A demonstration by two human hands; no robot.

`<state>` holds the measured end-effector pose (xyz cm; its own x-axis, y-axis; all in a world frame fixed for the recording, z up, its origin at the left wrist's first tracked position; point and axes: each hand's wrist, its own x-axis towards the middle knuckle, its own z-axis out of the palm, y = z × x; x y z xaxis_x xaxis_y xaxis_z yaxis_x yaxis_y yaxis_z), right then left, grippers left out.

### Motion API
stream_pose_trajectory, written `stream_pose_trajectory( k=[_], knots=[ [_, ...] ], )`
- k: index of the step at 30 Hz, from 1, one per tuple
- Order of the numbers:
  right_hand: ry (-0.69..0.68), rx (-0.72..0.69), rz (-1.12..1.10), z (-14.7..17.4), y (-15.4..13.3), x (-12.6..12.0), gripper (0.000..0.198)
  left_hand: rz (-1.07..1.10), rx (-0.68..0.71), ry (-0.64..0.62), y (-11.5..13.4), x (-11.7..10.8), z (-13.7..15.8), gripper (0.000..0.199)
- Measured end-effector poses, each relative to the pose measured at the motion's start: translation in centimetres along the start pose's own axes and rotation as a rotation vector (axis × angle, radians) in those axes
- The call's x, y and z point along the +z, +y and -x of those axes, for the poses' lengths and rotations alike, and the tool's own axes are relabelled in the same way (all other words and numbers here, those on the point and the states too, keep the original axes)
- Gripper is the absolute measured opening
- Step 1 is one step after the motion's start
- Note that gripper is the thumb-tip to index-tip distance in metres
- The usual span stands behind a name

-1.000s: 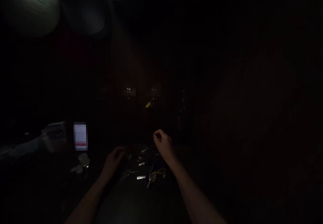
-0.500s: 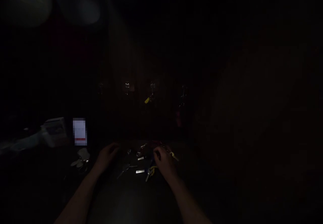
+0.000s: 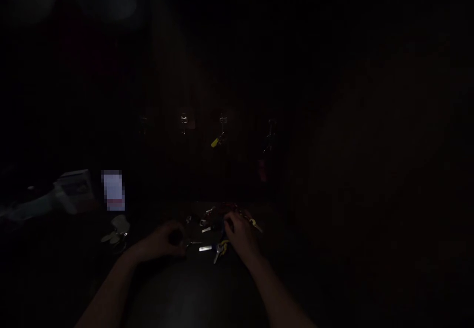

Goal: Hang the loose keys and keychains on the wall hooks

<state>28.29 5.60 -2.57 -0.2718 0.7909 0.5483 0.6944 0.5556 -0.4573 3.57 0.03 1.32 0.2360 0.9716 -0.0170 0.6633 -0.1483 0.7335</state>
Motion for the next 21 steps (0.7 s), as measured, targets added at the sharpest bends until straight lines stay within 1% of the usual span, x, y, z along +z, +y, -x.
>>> stream_pose_trajectory(
  k=[3,7,10,15,21],
  knots=[
    [0.013,-0.005,0.012,-0.1,-0.5,-0.2,0.013,-0.069,0.085,0.011,0.2,0.6,-0.4,0.024],
    [-0.001,-0.010,-0.008,-0.1,-1.1,-0.2,0.014,-0.007,0.160,-0.012,0.1,1.1,-1.0,0.017],
    [-0.013,-0.012,-0.025,-0.1,-1.2,-0.1,0.014,0.057,0.156,-0.023,-0.2,1.0,-1.0,0.017],
    [-0.058,0.028,-0.054,-0.1,-1.4,0.2,0.013,0.150,0.132,-0.018,-0.3,0.7,-1.1,0.020],
    [-0.060,0.015,-0.087,0.1,-1.4,0.4,0.013,0.254,0.083,0.085,0.0,0.7,-1.4,0.029]
  ],
)
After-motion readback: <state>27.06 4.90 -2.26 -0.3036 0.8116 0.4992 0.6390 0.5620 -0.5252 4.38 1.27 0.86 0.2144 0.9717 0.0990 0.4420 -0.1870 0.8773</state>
